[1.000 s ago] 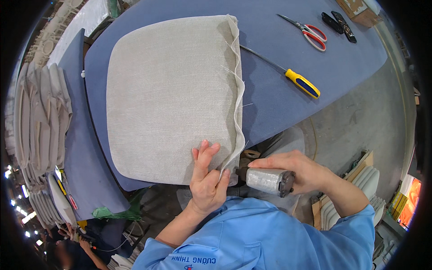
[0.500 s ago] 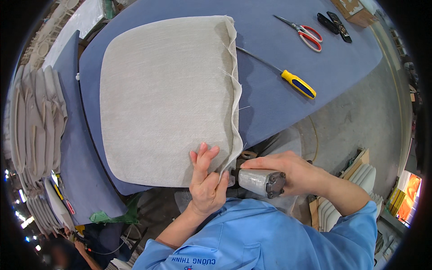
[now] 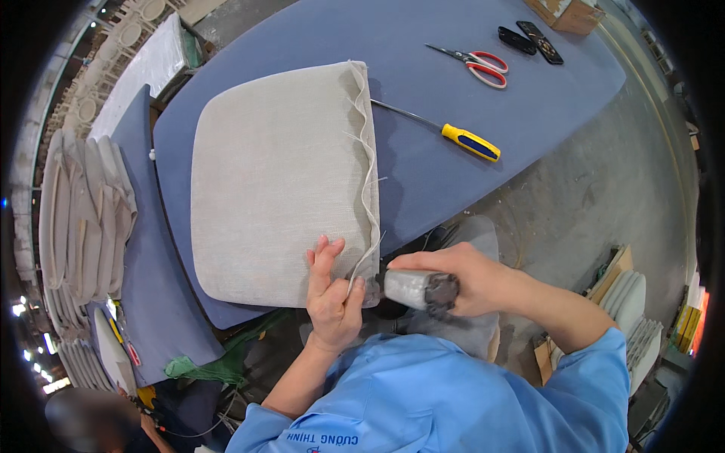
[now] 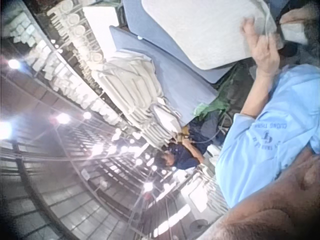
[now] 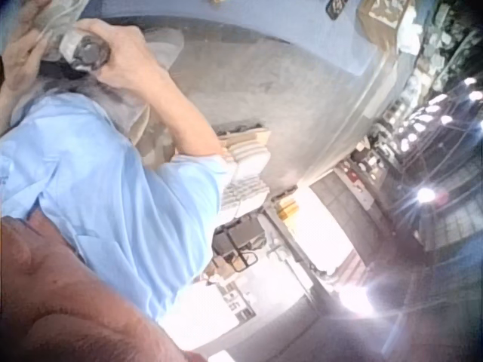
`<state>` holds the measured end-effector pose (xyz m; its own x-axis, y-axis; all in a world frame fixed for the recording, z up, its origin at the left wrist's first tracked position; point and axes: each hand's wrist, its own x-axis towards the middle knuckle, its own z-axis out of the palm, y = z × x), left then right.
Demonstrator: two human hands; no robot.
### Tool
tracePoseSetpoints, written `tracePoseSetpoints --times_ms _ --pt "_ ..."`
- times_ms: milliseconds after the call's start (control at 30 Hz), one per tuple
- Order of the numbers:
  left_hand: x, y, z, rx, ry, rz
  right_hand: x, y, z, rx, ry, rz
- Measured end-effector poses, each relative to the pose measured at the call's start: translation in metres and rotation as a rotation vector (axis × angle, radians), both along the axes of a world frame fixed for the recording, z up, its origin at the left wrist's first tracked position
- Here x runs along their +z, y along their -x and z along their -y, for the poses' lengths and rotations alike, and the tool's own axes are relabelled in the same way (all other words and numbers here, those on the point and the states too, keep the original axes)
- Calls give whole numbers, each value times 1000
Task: The person sews a white fabric cover onto a cushion using a needle and thread, then uses a staple gun to secure the edges. They repeatedly stitch and staple along the perimeter, adjusting the fabric as needed.
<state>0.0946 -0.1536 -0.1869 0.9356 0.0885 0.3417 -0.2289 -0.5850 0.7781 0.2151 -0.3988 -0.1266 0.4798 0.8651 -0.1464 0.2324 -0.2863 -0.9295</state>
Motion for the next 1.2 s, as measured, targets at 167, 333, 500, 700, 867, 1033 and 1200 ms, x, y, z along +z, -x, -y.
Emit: tracePoseSetpoints --times_ms 167,333,500,700,867,1033,1200 --pt "16 -4 -6 -71 -123 -79 4 9 34 -157 -102 -88" --pt "37 -7 -4 -106 -315 -187 -5 18 36 -151 -130 -88" --pt "27 -12 -8 -139 -417 -178 -11 17 23 -115 -129 -60" --pt "15 -11 -11 -94 -267 -149 -15 12 10 -58 -111 -96" --pt "12 -10 -11 -68 -195 -127 -11 7 3 -20 -62 -145" --pt "10 -10 -12 -59 -196 -124 -7 5 -4 -13 -6 -142" --pt "6 -10 -11 -54 -174 -103 1 5 -10 30 74 -146"
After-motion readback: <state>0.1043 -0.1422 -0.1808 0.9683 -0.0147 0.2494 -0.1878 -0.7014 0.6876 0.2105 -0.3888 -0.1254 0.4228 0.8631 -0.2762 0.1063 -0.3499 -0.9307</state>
